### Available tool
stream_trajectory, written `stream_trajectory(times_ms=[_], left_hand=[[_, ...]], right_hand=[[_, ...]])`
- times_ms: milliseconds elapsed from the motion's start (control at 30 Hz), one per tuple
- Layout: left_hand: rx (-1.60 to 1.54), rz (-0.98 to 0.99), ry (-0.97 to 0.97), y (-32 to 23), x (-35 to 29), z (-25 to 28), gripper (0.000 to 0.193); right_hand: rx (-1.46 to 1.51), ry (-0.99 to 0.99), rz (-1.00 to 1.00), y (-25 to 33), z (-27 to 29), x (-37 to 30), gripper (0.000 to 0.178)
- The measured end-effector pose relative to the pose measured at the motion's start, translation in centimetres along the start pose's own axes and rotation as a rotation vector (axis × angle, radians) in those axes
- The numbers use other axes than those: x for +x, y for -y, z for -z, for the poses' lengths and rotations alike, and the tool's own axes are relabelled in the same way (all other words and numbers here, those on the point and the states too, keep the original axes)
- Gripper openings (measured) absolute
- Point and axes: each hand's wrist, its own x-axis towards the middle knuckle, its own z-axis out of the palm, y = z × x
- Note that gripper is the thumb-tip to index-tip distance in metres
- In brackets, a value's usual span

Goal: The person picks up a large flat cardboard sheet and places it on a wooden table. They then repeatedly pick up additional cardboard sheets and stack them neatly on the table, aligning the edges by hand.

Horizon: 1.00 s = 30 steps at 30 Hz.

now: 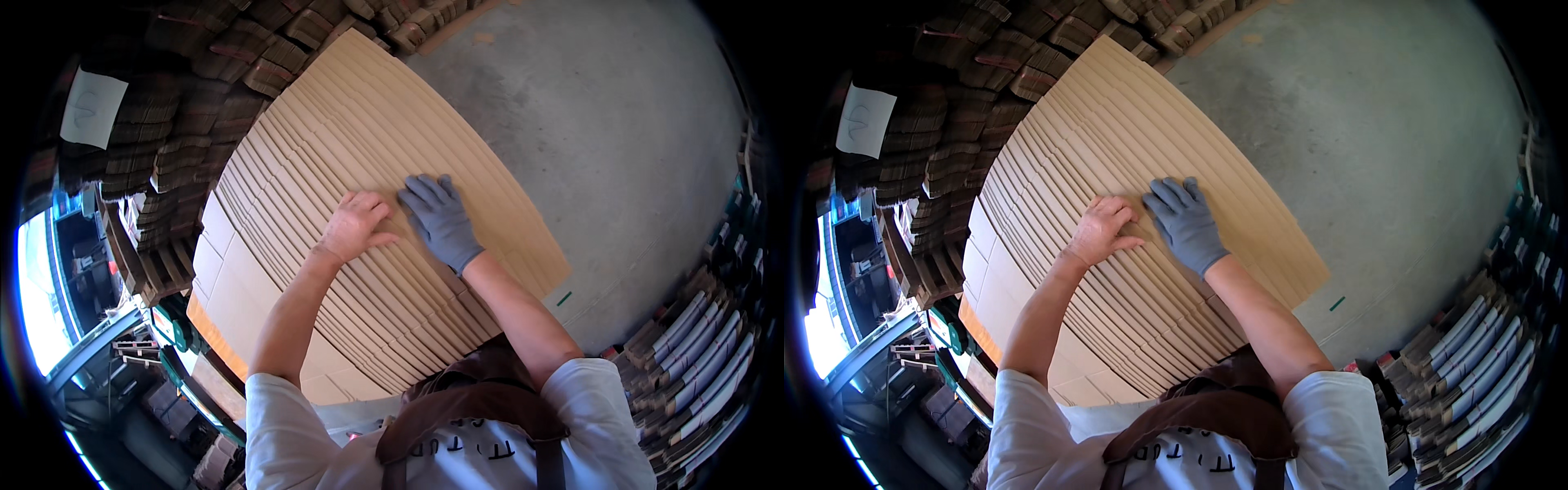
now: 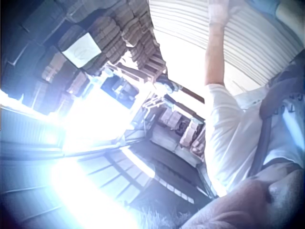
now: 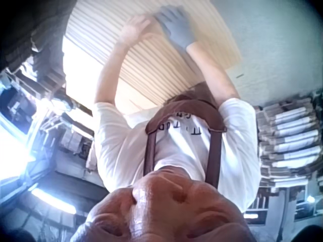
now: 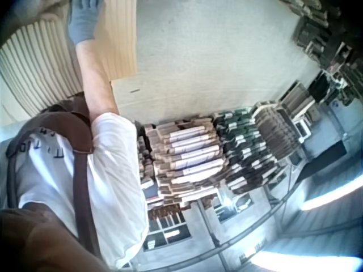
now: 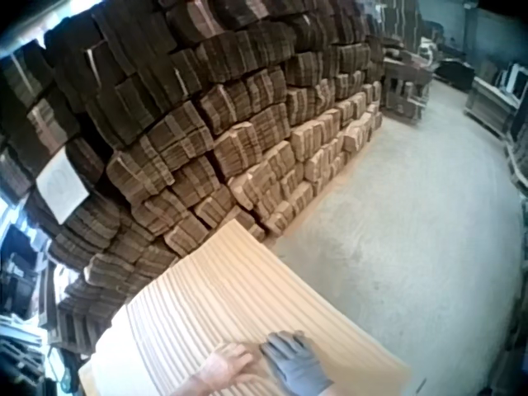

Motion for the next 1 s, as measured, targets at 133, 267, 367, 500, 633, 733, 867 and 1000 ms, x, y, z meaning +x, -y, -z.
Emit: stream_trajectory(times_ms=[133, 267, 367, 500, 633, 733, 867, 1000], left_hand=[[0.039, 0.011, -0.070, -0.6, 0.4, 0.1, 0.042], [0.034, -0.100, -0.116, -0.9, 2.3, -0.1, 0.042], [0.059, -0.086, -0.070, -1.0, 2.8, -0.3, 0.044], [0.045, -0.044, -0.045, -0.9, 3.0, -0.5, 0.047], [0.056, -0.032, -0.025, -1.2, 3.2, -0.5, 0.047], [0.059, -0.027, -0.025, -1.2, 3.1, -0.6, 0.047], [0.009, -0.035, -0.053, -0.5, 2.9, -1.1, 0.046], [0.051, 0.021, -0.058, -0.6, 2.9, -1.5, 0.045]], right_hand=[[-0.017, 0.091, -0.165, 0.6, 1.5, 0.5, 0.044], [-0.097, 0.039, -0.092, -0.2, 0.8, 0.0, 0.042], [-0.102, 0.040, -0.084, -0.3, 0.7, 0.0, 0.041], [-0.092, 0.070, -0.105, -0.1, 0.9, 0.1, 0.041], [-0.087, 0.049, -0.113, -0.4, 0.8, -0.1, 0.042], [-0.080, 0.044, -0.117, -0.9, 1.0, 0.0, 0.041], [-0.064, 0.009, -0.102, -1.1, 1.3, 0.1, 0.041], [-0.005, 0.110, -0.142, -1.7, 2.2, 0.3, 0.040]])
